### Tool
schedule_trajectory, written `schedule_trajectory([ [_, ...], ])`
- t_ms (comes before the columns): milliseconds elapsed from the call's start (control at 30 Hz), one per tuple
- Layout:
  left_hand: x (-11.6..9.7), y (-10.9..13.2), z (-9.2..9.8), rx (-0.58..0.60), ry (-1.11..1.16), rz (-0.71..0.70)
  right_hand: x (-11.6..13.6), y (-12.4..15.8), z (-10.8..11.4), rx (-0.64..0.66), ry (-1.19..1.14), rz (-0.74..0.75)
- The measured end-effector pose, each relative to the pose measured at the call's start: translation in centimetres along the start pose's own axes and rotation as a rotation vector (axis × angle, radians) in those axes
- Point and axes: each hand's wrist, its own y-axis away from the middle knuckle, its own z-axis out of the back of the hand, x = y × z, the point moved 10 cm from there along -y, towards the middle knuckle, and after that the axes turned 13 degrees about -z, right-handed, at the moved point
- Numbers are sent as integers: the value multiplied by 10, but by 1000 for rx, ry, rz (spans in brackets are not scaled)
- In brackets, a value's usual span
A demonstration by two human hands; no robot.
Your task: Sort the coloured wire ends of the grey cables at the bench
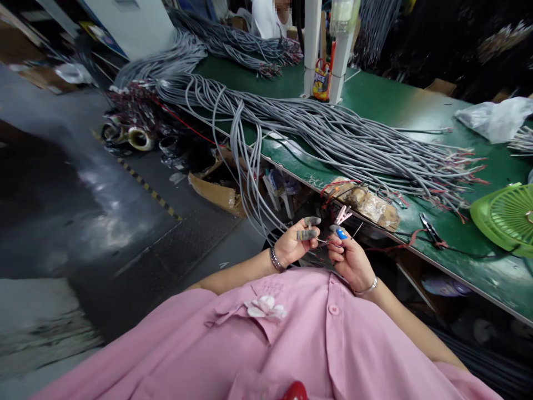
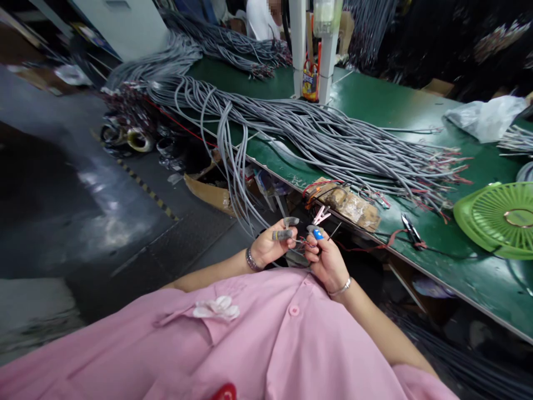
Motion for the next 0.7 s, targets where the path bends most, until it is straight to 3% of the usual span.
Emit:
schedule_trajectory([
  [100,-4,0,-3,37,-33,-28,0,0,0,7,-15,3],
  [333,-12,4,-16,183,-396,-187,0,1,-1,2,-18,19],
  [433,-14,3,-17,161,-470,-223,-1,0,1,-14,-18,19],
  [700,-3,-1,-3,47,-206,-146,-5,1,1,-22,-33,-3],
])
